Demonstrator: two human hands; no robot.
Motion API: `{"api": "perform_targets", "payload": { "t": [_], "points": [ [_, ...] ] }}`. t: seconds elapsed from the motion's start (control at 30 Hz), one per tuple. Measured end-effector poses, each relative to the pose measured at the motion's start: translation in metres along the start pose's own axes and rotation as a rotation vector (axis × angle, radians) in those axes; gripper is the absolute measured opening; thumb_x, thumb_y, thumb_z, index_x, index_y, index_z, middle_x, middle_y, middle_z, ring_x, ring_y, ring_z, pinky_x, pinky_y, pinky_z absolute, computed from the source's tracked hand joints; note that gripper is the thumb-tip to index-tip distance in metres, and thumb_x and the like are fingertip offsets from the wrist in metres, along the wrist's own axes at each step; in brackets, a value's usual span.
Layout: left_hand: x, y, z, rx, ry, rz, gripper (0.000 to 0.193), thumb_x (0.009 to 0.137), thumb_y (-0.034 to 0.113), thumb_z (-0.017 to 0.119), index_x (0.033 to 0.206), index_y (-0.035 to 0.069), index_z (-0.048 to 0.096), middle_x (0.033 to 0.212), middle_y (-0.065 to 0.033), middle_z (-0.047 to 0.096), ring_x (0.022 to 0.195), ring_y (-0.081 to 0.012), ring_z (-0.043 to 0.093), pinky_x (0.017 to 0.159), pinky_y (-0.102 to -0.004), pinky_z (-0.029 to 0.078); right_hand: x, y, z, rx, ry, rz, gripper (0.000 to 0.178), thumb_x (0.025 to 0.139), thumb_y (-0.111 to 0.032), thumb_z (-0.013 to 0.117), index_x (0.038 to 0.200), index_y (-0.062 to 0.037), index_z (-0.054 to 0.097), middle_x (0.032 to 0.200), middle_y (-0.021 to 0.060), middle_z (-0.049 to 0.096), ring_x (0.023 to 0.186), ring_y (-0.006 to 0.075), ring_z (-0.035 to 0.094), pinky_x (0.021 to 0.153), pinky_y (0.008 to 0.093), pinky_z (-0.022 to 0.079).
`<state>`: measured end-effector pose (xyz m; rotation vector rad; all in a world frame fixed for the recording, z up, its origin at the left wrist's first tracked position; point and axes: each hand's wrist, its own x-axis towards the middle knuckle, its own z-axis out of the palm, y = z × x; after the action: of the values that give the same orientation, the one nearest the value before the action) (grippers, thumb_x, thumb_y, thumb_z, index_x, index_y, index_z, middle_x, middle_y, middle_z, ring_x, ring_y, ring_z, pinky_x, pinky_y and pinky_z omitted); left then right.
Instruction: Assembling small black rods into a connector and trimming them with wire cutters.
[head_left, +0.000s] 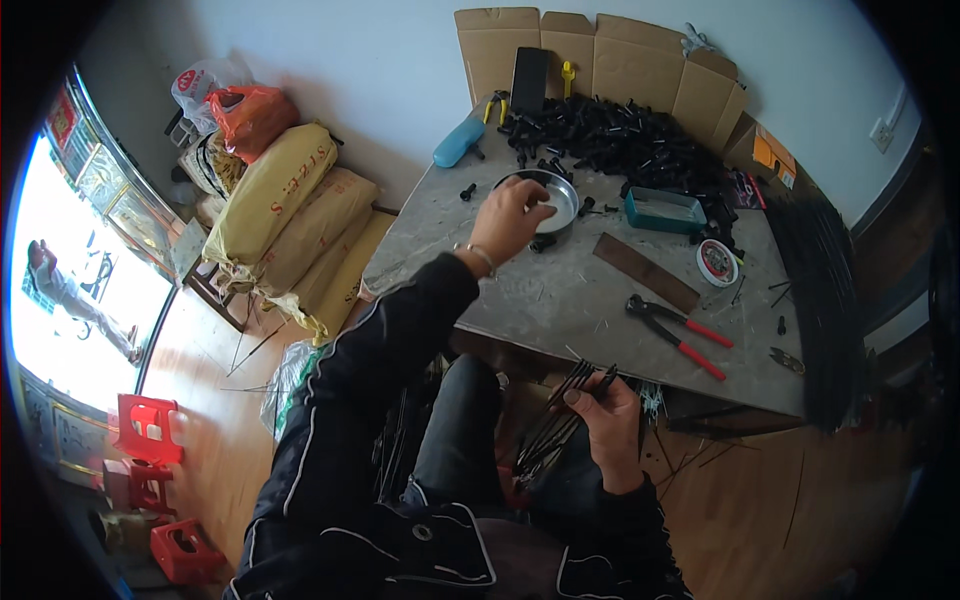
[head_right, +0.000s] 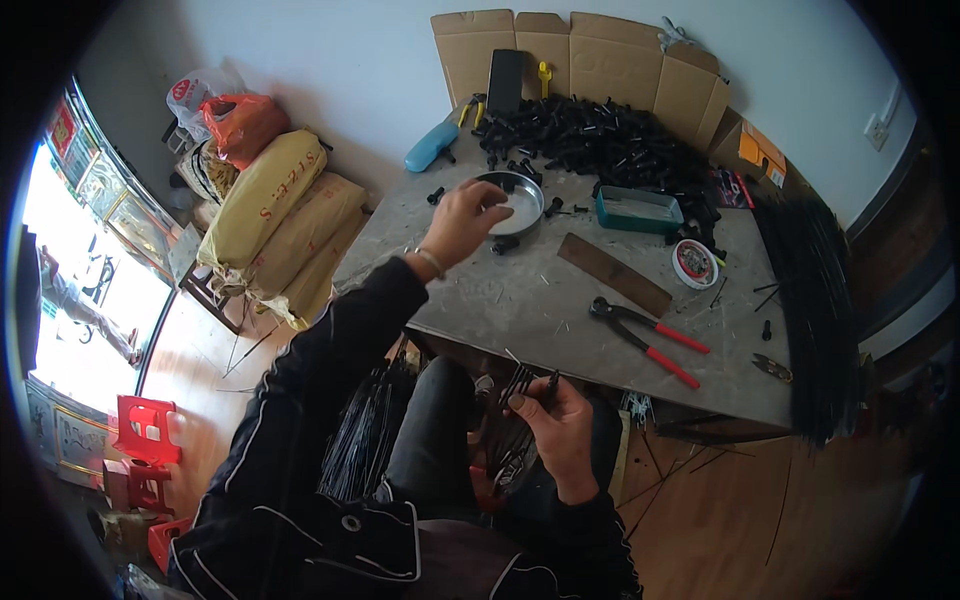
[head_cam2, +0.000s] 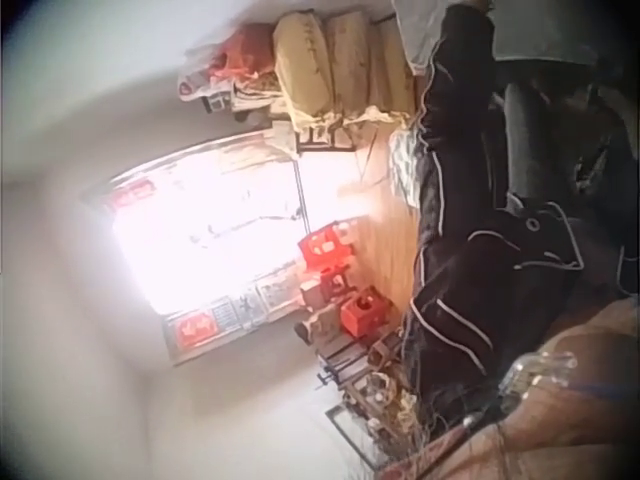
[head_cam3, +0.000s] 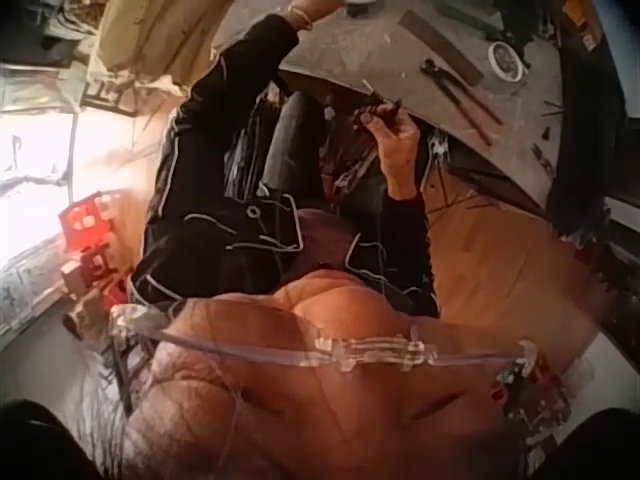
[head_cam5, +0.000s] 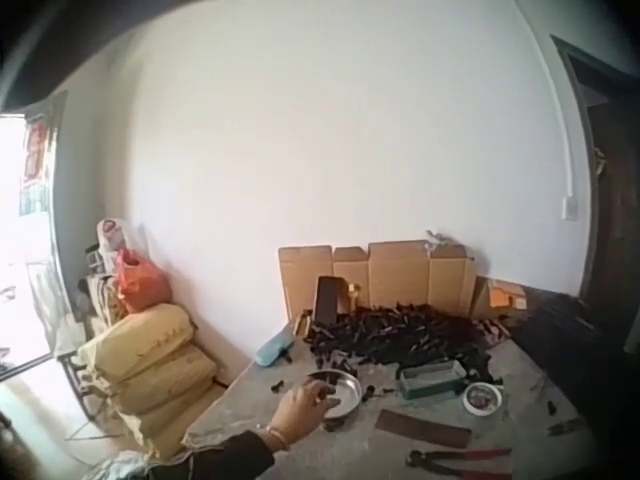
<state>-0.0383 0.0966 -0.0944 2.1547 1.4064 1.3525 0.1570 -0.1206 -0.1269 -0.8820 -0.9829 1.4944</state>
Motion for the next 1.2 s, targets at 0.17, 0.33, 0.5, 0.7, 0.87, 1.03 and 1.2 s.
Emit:
{"api": "perform_targets", "payload": {
  "t": [0.17, 0.33, 0.5, 0.7, 0.87, 1.03, 1.2],
  "points": [
    [0.054, -0.059, 0.021, 0.602, -0.268, -0.073, 0.019, 0.076, 0.023, 0.069, 0.094, 0.015, 0.072, 0.104, -0.008, 0.06, 0.11, -0.0296, 0.053, 0.081, -0.0419, 0.047, 0.008, 0.008, -0.005, 0.054, -0.02, 0.086, 0.009, 0.085, 0.002, 0.066, 0.089, 0.0014, 0.058, 0.091, 0.0087, 0.064, 0.082, 0.0148, 0.061, 0.077, 0.0295, 0.053],
    [0.06, -0.057, 0.03, 0.738, -0.347, 0.055, 0.018, 0.079, 0.023, 0.066, 0.093, 0.013, 0.072, 0.102, -0.009, 0.06, 0.107, -0.0286, 0.054, 0.079, -0.0406, 0.046, 0.017, 0.016, -0.014, 0.086, -0.004, 0.056, 0.008, 0.086, -0.002, 0.063, 0.092, 0.0009, 0.057, 0.091, 0.0162, 0.067, 0.08, 0.0245, 0.067, 0.07, 0.0358, 0.058],
    [0.044, -0.052, 0.02, 0.636, -0.251, 0.161, 0.017, 0.087, 0.022, 0.06, 0.091, 0.009, 0.071, 0.093, -0.0077, 0.063, 0.092, -0.0229, 0.06, 0.075, -0.0344, 0.046, 0.023, 0.018, -0.01, 0.079, -0.012, 0.074, 0.008, 0.087, -0.002, 0.061, 0.093, 0.0008, 0.057, 0.09, 0.0155, 0.067, 0.08, 0.0235, 0.067, 0.069, 0.0353, 0.057],
    [-0.047, 0.056, -0.013, -0.871, -0.695, -0.466, 0.025, 0.097, 0.022, 0.049, 0.103, 0.003, 0.064, 0.085, -0.0009, 0.062, 0.072, -0.0074, 0.054, 0.064, -0.0209, 0.043, 0.022, 0.017, -0.004, 0.047, 0.03, 0.118, 0.009, 0.087, 0.0, 0.06, 0.096, 0.001, 0.058, 0.09, 0.0106, 0.066, 0.081, 0.0192, 0.066, 0.069, 0.0332, 0.057],
    [-0.088, 0.101, -0.029, -0.996, -0.856, -0.679, 0.025, 0.098, 0.02, 0.05, 0.111, 0.0, 0.06, 0.095, -0.0036, 0.063, 0.085, -0.0106, 0.061, 0.076, -0.0255, 0.05, 0.012, 0.012, -0.008, 0.006, -0.028, 0.079, 0.011, 0.088, -0.003, 0.063, 0.098, 0.0, 0.059, 0.092, 0.0073, 0.064, 0.083, 0.0158, 0.064, 0.07, 0.0316, 0.056],
    [-0.1, 0.099, -0.046, -0.967, -0.848, -0.741, 0.028, 0.096, 0.018, 0.053, 0.116, -0.002, 0.058, 0.1, -0.0063, 0.064, 0.089, -0.0122, 0.062, 0.081, -0.0267, 0.05, 0.0, 0.015, -0.002, 0.037, -0.033, 0.084, 0.011, 0.089, -0.007, 0.065, 0.095, -0.0021, 0.058, 0.091, 0.0052, 0.065, 0.082, 0.0142, 0.065, 0.072, 0.0294, 0.056],
    [-0.114, 0.097, -0.045, -1.149, -0.805, -0.819, 0.031, 0.093, 0.014, 0.055, 0.117, -0.004, 0.057, 0.102, -0.0088, 0.064, 0.093, -0.017, 0.062, 0.086, -0.031, 0.048, -0.005, 0.017, 0.002, 0.038, -0.058, 0.059, 0.01, 0.089, -0.007, 0.065, 0.095, -0.0026, 0.058, 0.09, 0.0049, 0.065, 0.082, 0.0136, 0.065, 0.072, 0.0288, 0.056]
  ]
}}
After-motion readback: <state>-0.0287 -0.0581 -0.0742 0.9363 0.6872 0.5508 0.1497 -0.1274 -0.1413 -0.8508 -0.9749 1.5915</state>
